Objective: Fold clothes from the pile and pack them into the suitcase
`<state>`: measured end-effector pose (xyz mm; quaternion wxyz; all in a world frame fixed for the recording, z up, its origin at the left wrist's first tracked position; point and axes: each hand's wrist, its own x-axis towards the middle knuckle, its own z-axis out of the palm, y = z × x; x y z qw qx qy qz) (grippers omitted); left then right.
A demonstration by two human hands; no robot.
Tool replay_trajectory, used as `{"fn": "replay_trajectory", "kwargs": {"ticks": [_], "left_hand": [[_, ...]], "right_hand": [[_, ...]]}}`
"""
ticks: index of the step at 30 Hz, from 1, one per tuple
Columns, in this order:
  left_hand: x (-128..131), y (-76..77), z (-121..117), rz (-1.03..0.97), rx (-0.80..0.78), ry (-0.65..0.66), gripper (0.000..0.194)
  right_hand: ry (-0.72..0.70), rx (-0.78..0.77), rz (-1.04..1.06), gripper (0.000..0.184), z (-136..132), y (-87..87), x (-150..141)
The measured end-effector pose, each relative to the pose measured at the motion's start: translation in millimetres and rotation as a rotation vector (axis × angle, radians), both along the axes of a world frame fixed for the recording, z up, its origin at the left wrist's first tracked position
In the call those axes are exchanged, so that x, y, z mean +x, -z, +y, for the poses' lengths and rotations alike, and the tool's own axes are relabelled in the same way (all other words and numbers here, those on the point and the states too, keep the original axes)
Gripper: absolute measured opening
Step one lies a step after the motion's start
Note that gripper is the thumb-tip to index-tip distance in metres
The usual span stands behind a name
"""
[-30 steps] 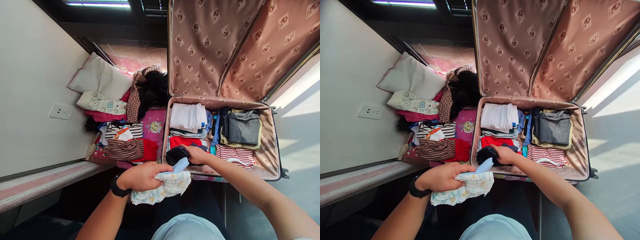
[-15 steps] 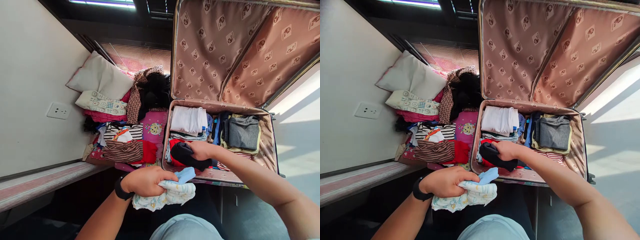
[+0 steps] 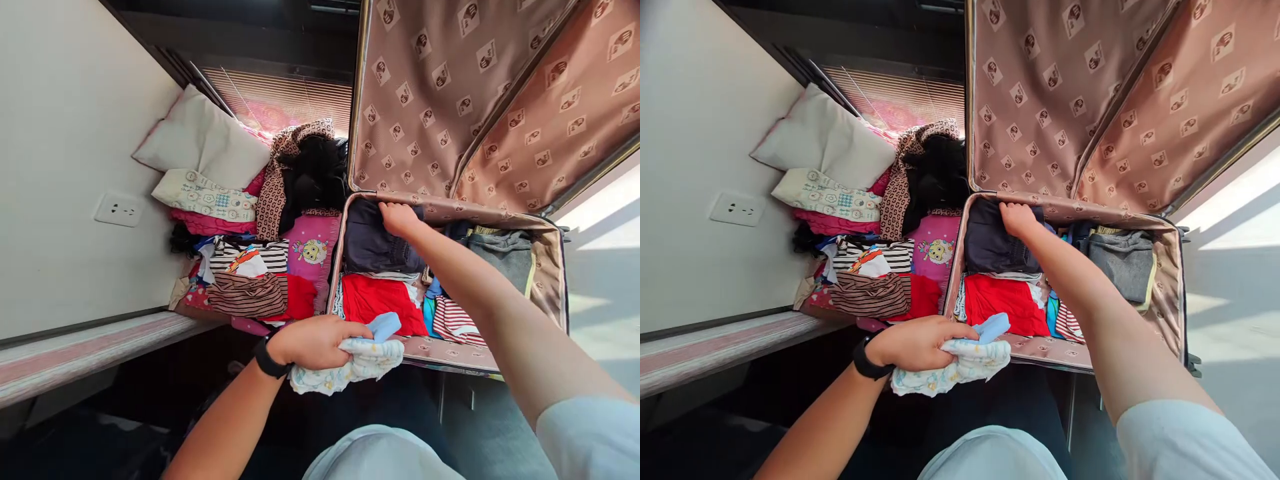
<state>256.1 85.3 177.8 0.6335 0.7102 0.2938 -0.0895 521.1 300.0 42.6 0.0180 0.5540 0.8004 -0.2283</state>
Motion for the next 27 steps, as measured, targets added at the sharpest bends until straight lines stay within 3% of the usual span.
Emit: {"fn": "replay_trajectory", "kwargs": {"ticks": [2,4,5,7,9,11,13,17,20,24,27], "left_hand": [[2.7,3.4,3.4,-0.009,-0.014,0.0,0.049],[6.5,7.2,9.4,-0.052,-0.064,-0.005,0.05],[9.5,9.7,13.8,-0.085,-0.101,-0.007,0.051],[18.5,16.9,26.2,-0.153,-0.176,-0.023,0.052],[31.2,27.9,42.2,-0.172,-0.208,-0.057,0.052],[46.3,42.1,58.5,-0.086,-0.148,-0.074,0.047],[61.8,57.9,70.7,0.052,-0.045,-0.063,0.038],[87.2,85.2,75.5,0.2,0.058,-0.058,0.044],[97.5,99.1,69.9,0.295,0.108,-0.085,0.043],[102.0,117.7,58.2,0.454,0.173,-0.155,0.042],[104.9,136.6,34.8,0.613,0.353,-0.198,0.043]], "right_hand": [[0.015,0.061,0.053,0.052,-30.0,-4.9,-1.1],[-0.009,-0.001,0.255,0.059,-71.3,-11.6,4.1],[-0.024,-0.13,0.393,0.06,-95.5,-13.4,9.2],[-0.047,-0.622,0.624,0.067,-147.1,-10.8,24.1],[0.095,-1.059,0.718,0.097,-194.2,1.0,42.9],[0.314,-1.236,0.779,0.115,-227.8,19.2,61.4],[0.494,-1.231,0.849,0.114,-245.1,39.7,74.7],[0.688,-1.128,0.937,0.071,-250.8,75.7,76.1],[0.787,-1.07,0.92,0.066,-255.8,91.8,68.0],[0.71,-0.938,0.915,0.064,-269.3,103.2,73.4],[0.63,-0.798,0.671,0.062,-272.2,111.4,82.4]]}}
